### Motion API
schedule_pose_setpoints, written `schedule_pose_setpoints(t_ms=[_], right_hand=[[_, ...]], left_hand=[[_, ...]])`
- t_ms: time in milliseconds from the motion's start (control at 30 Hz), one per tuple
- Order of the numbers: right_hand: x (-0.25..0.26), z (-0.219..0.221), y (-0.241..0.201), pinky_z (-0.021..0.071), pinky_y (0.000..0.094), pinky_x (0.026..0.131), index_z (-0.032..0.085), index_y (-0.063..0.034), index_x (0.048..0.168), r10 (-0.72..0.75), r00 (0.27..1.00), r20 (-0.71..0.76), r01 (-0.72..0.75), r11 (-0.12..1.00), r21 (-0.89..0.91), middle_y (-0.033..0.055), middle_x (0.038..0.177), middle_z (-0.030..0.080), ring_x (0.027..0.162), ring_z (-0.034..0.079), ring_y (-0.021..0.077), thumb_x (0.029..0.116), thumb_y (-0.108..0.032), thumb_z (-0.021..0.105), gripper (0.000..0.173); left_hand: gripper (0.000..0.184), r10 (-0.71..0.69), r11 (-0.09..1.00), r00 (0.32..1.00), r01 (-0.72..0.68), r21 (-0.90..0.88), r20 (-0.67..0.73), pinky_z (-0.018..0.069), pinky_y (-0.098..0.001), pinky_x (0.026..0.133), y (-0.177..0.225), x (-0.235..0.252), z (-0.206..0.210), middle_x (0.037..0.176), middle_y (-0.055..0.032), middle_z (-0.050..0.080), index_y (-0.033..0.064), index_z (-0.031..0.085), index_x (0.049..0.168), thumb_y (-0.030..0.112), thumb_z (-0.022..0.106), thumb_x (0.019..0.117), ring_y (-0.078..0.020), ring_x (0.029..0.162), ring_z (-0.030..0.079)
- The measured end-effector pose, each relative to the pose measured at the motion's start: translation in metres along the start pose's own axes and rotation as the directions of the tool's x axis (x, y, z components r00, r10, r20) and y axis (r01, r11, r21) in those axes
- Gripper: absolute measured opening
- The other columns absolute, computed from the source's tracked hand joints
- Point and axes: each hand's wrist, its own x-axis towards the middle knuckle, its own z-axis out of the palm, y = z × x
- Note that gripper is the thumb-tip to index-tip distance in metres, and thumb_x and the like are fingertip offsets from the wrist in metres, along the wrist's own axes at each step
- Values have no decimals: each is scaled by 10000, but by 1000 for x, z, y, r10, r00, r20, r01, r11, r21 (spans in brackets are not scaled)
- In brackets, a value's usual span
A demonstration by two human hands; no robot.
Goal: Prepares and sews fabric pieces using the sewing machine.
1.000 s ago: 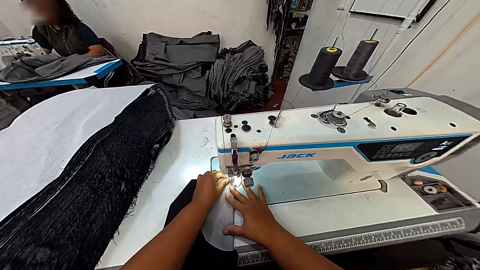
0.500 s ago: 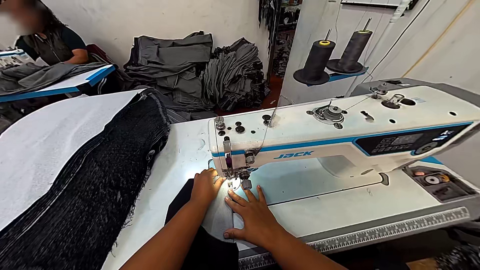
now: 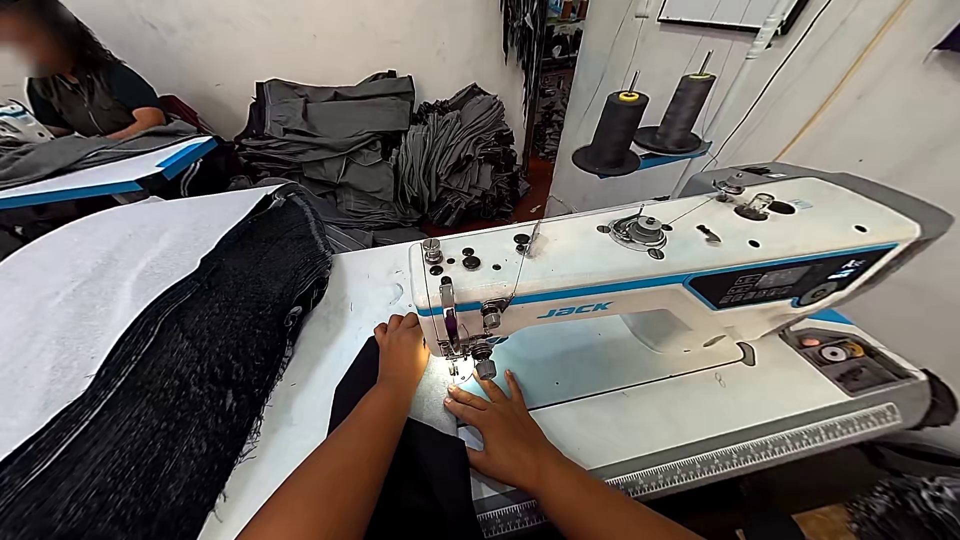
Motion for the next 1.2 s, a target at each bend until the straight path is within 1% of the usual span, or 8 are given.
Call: schedule_pose_setpoints(t_ms=[300, 433, 533, 633, 767, 900, 1000, 1200], right_hand=[[-25, 23, -29, 26, 754, 1175, 562, -153, 1477, -34, 999, -32, 34, 999, 11, 52, 1613, 432, 1566, 195, 373, 850, -243, 766, 665], [-40, 55, -22, 288, 777, 1090, 542, -95, 1483, -304, 879, -367, 317, 948, -25, 178, 1567, 469, 1429, 454, 438, 633, -225, 921, 940], [-24, 36, -23, 422, 562, 1132, 442, 67, 1497, -332, 827, -453, 502, 799, 331, 260, 1556, 442, 1418, 485, 368, 829, -220, 782, 803], [1, -12, -58, 488, 348, 1087, 480, 63, 1455, -265, 898, -351, 434, 410, 802, 126, 1450, 579, 1306, 581, 159, 1021, -345, 541, 599], [16, -56, -112, 575, 248, 863, 672, -144, 1042, -359, 867, -345, 358, -31, 933, -94, 955, 741, 905, 701, 13, 1009, -366, 605, 234], [3, -56, -139, 558, 200, 723, 621, -169, 867, -302, 843, -446, 469, 4, 883, -114, 785, 670, 736, 651, -21, 1047, -158, 533, 201], [-6, -51, -143, 543, 169, 738, 618, -101, 939, -296, 742, -601, 657, 145, 740, -116, 825, 636, 768, 623, -53, 1045, -159, 559, 135], [-22, -58, -133, 504, 131, 793, 602, -56, 996, -350, 572, -742, 820, 264, 508, -72, 906, 584, 860, 572, -73, 1084, -296, 492, 277]], left_hand=[[525, -125, 982, 919, 169, -88, 374, 452, -478, 1103, -5, -25, -31, 1337, -230, 607, -27, 622, 1339, 338, 721, 974, -371, 1256, 592], [344, -157, 855, 817, 393, -337, 555, 537, -455, 864, -27, -47, -85, 941, -194, 684, -70, 667, 1063, 267, 693, 998, -270, 881, 669], [147, -52, 553, 857, 452, -700, 513, 607, -305, 800, -36, -70, -151, 892, -22, 727, 10, 659, 1109, 86, 578, 1014, -92, 807, 712], [143, 87, 541, 913, 293, -788, 399, 613, -240, 781, -23, -83, -208, 884, 62, 753, 113, 702, 1062, 102, 596, 966, -32, 808, 719], [100, 289, 688, 912, 13, -725, 291, 574, -154, 729, -10, -89, -249, 853, 135, 732, 179, 735, 1002, 213, 652, 958, 57, 780, 680], [217, 302, 791, 948, -190, -582, 100, 551, -121, 720, -13, -100, -262, 900, 142, 713, 186, 742, 946, 398, 744, 895, 83, 825, 655], [337, 318, 770, 948, -273, -576, -24, 542, -200, 941, -8, -103, -253, 1232, 65, 708, 181, 705, 860, 508, 675, 931, -5, 1162, 633], [284, 550, 658, 799, -593, -464, -241, 483, -257, 1090, 5, -96, -242, 903, 72, 674, 143, 604, 852, 383, 648, 996, 8, 1009, 658]])
